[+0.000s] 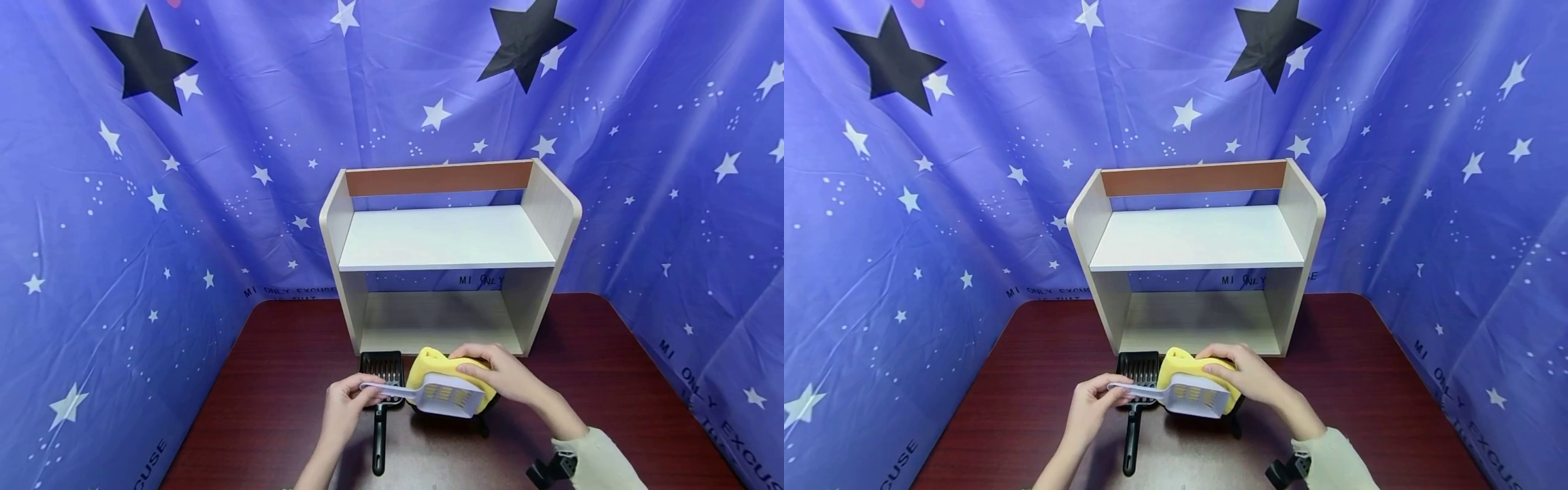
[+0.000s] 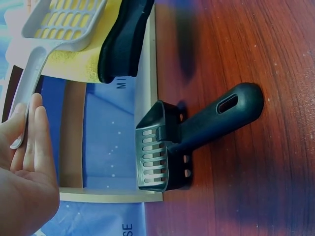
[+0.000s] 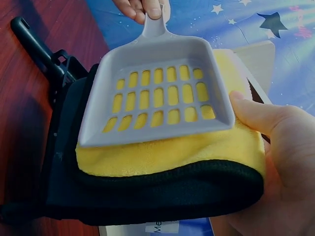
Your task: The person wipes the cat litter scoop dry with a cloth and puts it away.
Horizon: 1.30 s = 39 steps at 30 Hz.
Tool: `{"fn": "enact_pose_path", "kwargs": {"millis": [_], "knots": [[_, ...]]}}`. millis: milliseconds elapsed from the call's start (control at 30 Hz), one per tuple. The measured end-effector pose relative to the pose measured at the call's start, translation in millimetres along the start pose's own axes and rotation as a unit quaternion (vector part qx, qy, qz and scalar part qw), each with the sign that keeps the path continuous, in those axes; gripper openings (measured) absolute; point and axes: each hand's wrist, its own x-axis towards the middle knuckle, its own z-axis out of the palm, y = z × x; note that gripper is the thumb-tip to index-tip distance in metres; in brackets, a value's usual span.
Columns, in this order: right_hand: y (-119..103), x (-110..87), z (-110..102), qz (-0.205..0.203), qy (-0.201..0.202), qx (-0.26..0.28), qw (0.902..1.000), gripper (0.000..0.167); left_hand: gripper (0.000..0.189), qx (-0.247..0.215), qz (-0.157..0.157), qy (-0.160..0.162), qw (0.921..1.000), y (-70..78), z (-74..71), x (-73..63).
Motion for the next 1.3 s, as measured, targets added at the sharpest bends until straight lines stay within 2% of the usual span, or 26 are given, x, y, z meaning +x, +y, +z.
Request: {"fn": "enact_pose_path", "kwargs": {"millis": [200, 567, 833, 1300], "knots": [[1, -3.0, -3, 0.007, 0.006, 0.0, 1.0, 0.015, 0.01, 0.008, 0.01, 0.017, 0.9998, 2.4, -3.1, 1.1], [5, -10.4, -7, 0.02, 0.025, -0.002, 0.9995, 0.014, 0.009, 0.016, 0.004, 0.043, 0.999, 0.3, -8.3, 2.9], [9, -14.9, -9, 0.026, 0.023, 0.004, 0.9994, 0.014, 0.009, 0.027, 0.023, 0.057, 0.9977, 0.5, -10.0, 2.5], [12, -20.9, -12, 0.028, 0.033, 0.008, 0.9991, 0.014, 0.013, -0.002, -0.007, 0.065, 0.9978, 4.5, -13.0, 4.1]]}}
